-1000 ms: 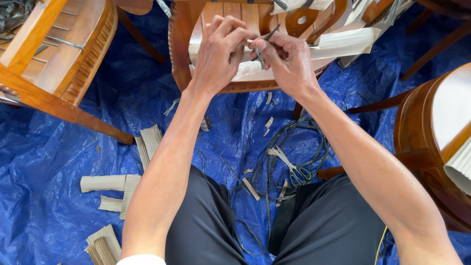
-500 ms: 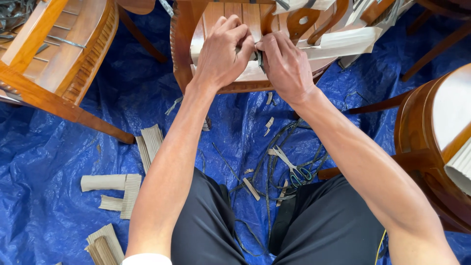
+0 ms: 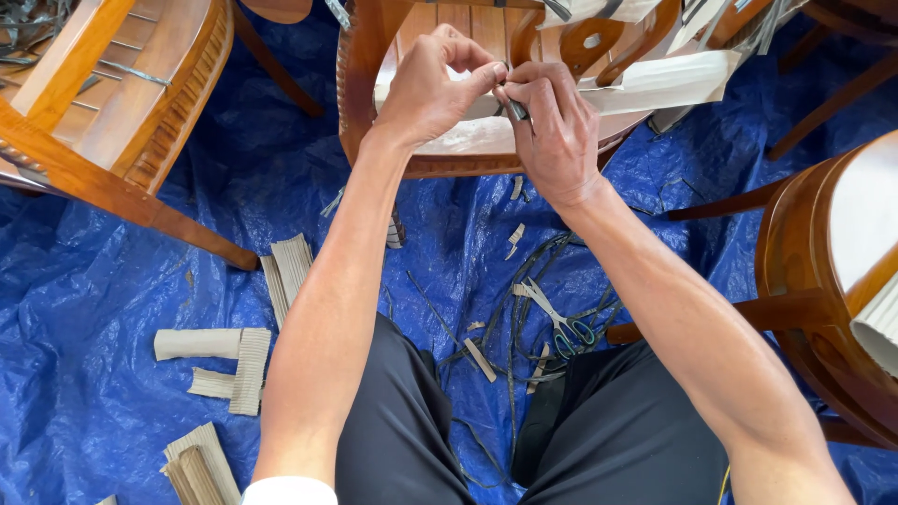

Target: Securing cardboard protection to wooden chairs using plastic ties and scissors.

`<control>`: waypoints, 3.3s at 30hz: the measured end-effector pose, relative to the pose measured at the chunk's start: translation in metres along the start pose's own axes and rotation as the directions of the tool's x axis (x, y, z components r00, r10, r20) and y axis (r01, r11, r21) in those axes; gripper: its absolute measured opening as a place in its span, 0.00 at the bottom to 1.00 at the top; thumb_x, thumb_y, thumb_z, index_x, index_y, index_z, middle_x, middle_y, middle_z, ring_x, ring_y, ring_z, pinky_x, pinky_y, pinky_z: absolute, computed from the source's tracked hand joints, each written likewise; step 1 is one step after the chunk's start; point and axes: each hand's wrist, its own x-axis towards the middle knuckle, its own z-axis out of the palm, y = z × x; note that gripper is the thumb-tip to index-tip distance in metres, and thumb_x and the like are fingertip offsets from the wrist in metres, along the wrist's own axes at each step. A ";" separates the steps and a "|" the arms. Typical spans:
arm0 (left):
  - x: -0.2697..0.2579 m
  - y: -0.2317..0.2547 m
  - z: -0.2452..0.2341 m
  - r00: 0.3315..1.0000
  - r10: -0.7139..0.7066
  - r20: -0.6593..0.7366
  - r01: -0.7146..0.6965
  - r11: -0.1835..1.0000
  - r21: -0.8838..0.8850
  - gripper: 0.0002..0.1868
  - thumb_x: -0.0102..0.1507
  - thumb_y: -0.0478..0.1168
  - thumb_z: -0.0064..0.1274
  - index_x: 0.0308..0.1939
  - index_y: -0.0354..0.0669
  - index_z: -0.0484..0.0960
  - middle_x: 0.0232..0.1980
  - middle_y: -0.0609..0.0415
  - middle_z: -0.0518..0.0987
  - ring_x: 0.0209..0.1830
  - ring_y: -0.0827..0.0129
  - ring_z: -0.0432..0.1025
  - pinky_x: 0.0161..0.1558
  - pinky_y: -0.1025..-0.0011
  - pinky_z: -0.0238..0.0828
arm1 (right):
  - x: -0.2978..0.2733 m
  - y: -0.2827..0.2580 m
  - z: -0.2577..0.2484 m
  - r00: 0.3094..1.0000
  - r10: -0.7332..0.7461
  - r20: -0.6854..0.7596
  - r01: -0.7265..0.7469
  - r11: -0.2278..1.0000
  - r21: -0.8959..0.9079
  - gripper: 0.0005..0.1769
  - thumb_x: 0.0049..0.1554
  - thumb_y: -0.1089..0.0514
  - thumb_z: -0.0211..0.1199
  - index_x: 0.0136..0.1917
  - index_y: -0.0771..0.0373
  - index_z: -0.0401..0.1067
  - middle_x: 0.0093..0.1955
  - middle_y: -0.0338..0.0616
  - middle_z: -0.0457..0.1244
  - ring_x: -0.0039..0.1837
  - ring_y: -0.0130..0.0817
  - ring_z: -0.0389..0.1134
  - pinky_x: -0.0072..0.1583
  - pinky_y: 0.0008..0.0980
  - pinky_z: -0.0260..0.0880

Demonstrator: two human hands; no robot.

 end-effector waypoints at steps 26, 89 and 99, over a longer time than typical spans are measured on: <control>-0.050 0.041 0.002 0.846 0.433 -0.309 -0.405 0.901 0.155 0.06 0.66 0.41 0.64 0.42 0.44 0.85 0.43 0.58 0.77 0.46 0.64 0.70 0.48 0.65 0.68 | -0.004 -0.009 0.017 0.929 0.369 0.011 -0.369 0.927 0.069 0.04 0.64 0.63 0.66 0.51 0.66 0.74 0.46 0.50 0.68 0.45 0.40 0.71 0.47 0.38 0.69; -0.050 0.008 -0.009 0.920 0.388 -0.060 -0.342 0.867 0.362 0.10 0.65 0.36 0.62 0.51 0.44 0.84 0.48 0.54 0.82 0.55 0.58 0.74 0.55 0.60 0.69 | 0.022 0.007 -0.024 0.877 0.214 0.430 -0.353 0.894 0.275 0.09 0.71 0.64 0.57 0.54 0.70 0.76 0.41 0.45 0.62 0.39 0.30 0.64 0.41 0.33 0.65; -0.059 0.028 -0.005 0.918 0.362 -0.165 -0.363 0.931 0.021 0.05 0.67 0.36 0.63 0.43 0.40 0.85 0.41 0.53 0.83 0.43 0.63 0.80 0.45 0.67 0.76 | 0.028 0.010 -0.028 0.818 0.322 0.476 -0.468 0.855 0.225 0.11 0.69 0.60 0.60 0.49 0.70 0.75 0.36 0.45 0.65 0.38 0.28 0.66 0.41 0.33 0.65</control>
